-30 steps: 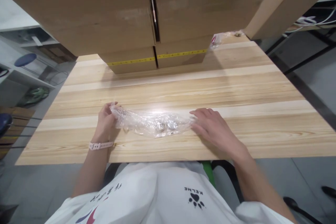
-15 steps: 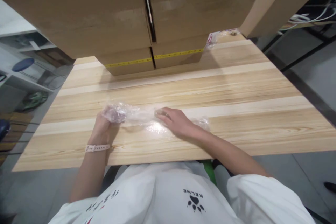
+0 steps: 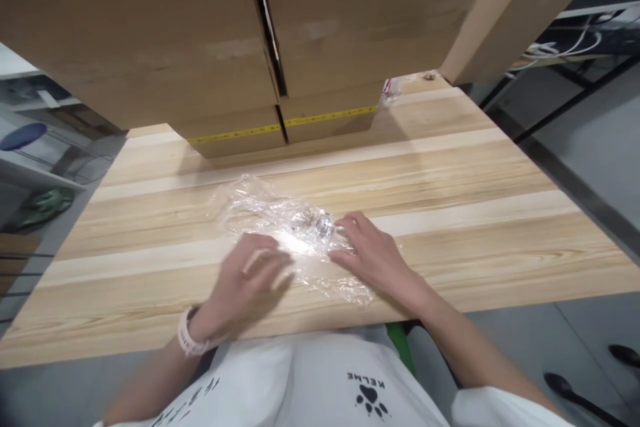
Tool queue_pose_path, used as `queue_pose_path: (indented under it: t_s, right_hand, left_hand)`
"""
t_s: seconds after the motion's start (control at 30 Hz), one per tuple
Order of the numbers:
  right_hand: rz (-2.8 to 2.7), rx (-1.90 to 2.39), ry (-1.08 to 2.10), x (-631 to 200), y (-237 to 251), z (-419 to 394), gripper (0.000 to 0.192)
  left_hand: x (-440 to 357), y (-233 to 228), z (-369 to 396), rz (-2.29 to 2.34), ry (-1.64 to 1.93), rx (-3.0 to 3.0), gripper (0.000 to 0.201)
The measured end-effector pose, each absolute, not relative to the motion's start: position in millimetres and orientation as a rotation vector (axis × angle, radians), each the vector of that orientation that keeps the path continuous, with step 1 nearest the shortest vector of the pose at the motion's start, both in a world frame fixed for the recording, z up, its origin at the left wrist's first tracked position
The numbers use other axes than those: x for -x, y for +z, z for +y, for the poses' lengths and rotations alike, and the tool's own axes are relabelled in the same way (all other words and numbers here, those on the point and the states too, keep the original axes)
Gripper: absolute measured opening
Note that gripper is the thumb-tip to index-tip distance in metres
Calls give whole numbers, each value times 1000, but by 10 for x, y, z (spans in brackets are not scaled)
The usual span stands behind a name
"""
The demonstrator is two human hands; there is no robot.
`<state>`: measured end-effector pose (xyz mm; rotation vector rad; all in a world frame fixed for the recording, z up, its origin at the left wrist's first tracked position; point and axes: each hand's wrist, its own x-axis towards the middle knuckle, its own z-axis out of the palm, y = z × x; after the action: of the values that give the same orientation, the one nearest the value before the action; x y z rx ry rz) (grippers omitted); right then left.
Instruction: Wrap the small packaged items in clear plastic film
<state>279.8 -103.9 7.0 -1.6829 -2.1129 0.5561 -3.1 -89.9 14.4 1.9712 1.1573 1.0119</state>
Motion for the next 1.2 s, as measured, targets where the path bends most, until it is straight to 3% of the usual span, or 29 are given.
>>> queue_pose_path:
  t_s: [0.07, 0.1, 0.13, 0.23, 0.37, 0.43, 0.57, 0.67, 0.77, 0.83, 0.9, 0.97, 1.1, 1.2]
  right_hand:
    - [-2128, 1643, 561, -2728, 30, -1096, 18]
    - [-2107, 1615, 582, -2703, 9, -1103, 15]
    - [-2069, 1591, 627, -2689, -7, -1101, 18]
    - [-1795, 1586, 973, -2747, -13, -1064, 25]
    - [-1300, 1675, 1344, -3079, -30, -1039, 38]
    - [-1343, 1842, 1203, -3301, -64, -1054, 38]
    - [-1604, 2166, 467, -3549, -7, -1137, 26]
    - [-1711, 1907, 279, -3333, 189, -1194, 21]
    - [-2016, 1403, 464, -2878, 307, -1165, 23]
    - [-2232, 1202, 526, -2634, 247, -1078, 28]
    - [-2365, 1177, 494, -2543, 86, -950, 34]
    - [-2398, 1251, 420, -2606, -117, -814, 40]
    - [-2306, 1346, 410, -2909, -415, -652, 50]
    - [-2174, 1338, 396, -3030, -483, -633, 41]
  left_hand:
    - [-101, 36, -1046, 971, 716, -2148, 27]
    - [-133, -16, -1082, 940, 617, -2213, 19]
    - [-143, -58, -1096, 939, 551, -2258, 9]
    - [-52, -102, -1049, 926, 424, -2318, 24]
    - [242, -29, -940, 878, 292, -2320, 25]
    - [406, 34, -897, 916, 224, -2320, 25]
    - [617, 248, -840, 1005, 63, -2327, 24]
    - [546, 417, -825, 1032, 164, -2332, 17]
    - [273, 408, -839, 966, 330, -2305, 30]
    - [75, 264, -847, 942, 333, -2336, 54]
    - [-48, 65, -840, 935, 231, -2429, 87]
    - [-76, -108, -821, 936, 135, -2506, 103]
    - [4, -218, -795, 952, 30, -2523, 106]
    - [27, -183, -783, 947, 28, -2509, 107]
